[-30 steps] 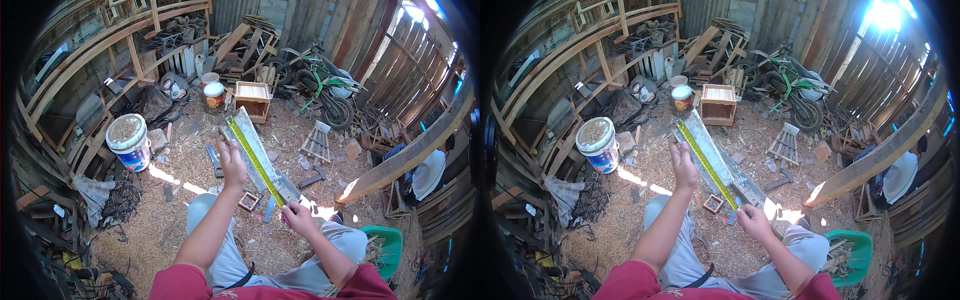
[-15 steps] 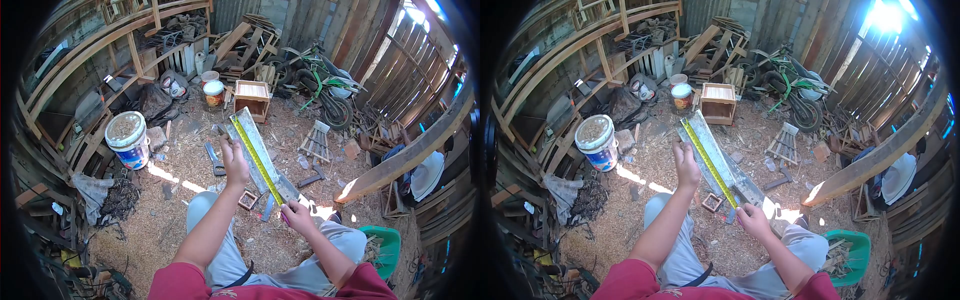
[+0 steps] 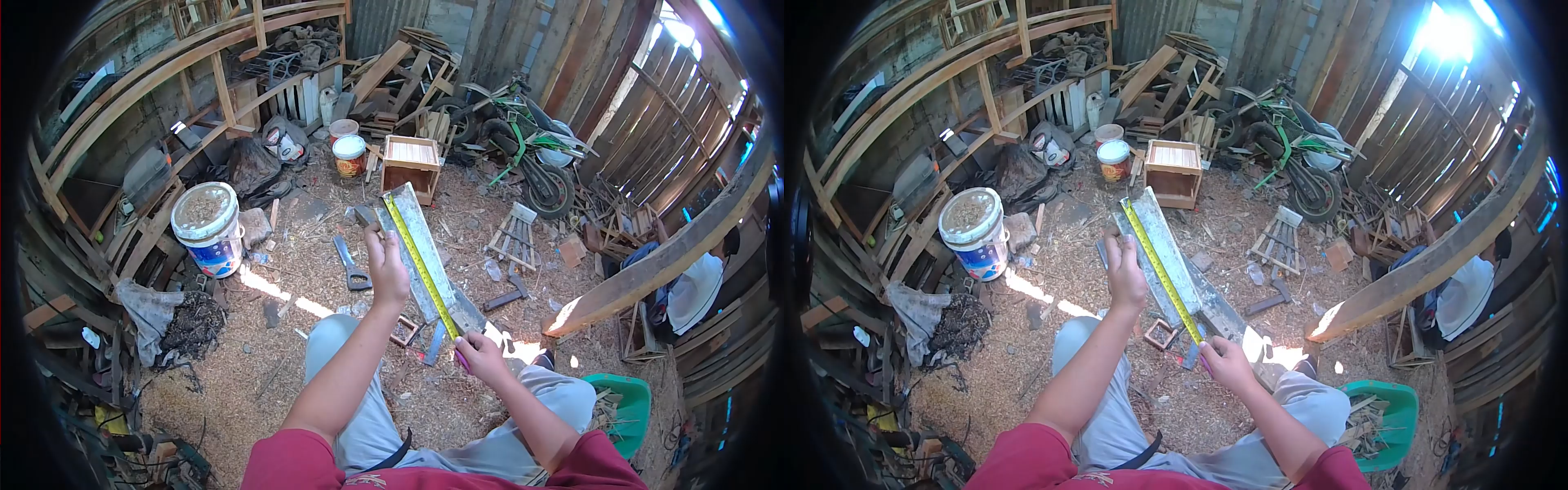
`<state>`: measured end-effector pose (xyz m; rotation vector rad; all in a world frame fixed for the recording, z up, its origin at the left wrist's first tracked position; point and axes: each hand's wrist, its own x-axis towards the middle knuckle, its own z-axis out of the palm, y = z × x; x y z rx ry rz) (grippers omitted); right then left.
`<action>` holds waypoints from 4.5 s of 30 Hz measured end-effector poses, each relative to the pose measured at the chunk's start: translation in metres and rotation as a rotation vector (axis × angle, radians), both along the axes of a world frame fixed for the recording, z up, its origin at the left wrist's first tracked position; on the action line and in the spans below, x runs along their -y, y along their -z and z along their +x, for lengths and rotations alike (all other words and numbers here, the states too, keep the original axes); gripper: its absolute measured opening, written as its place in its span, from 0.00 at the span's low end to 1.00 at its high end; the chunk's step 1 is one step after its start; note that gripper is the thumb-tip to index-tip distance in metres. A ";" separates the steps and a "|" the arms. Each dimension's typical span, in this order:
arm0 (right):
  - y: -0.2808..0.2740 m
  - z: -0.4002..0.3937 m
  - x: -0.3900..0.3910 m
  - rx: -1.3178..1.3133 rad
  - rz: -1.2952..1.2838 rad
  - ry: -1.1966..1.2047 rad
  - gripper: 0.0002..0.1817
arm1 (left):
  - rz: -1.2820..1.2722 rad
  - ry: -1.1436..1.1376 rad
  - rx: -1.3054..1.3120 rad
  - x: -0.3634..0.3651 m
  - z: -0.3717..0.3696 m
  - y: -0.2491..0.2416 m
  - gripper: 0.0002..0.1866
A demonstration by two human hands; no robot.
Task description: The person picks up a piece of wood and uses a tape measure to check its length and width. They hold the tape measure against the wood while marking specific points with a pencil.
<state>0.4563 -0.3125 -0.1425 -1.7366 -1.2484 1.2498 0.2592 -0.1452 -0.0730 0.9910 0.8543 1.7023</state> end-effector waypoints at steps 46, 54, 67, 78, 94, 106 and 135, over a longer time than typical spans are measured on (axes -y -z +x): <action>0.014 -0.005 0.003 0.019 -0.042 -0.011 0.21 | -0.111 0.104 0.303 -0.005 0.000 0.007 0.13; 0.002 -0.012 0.004 0.023 -0.050 -0.017 0.22 | -0.112 0.088 0.300 -0.007 0.000 0.006 0.12; -0.006 -0.018 0.006 0.018 -0.074 -0.023 0.21 | -0.149 0.131 0.363 -0.009 -0.002 0.011 0.13; 0.002 -0.019 0.005 -0.001 -0.053 -0.039 0.22 | -0.166 0.156 0.332 -0.014 -0.007 0.020 0.13; 0.004 -0.019 0.004 -0.037 -0.026 -0.029 0.19 | -0.155 0.197 0.279 -0.016 -0.011 0.025 0.16; 0.005 -0.019 0.003 -0.077 -0.036 -0.016 0.20 | -0.189 0.197 0.328 -0.005 -0.002 0.015 0.15; 0.035 -0.021 -0.004 -0.234 0.078 0.219 0.26 | -0.226 0.209 0.305 0.008 0.014 0.032 0.15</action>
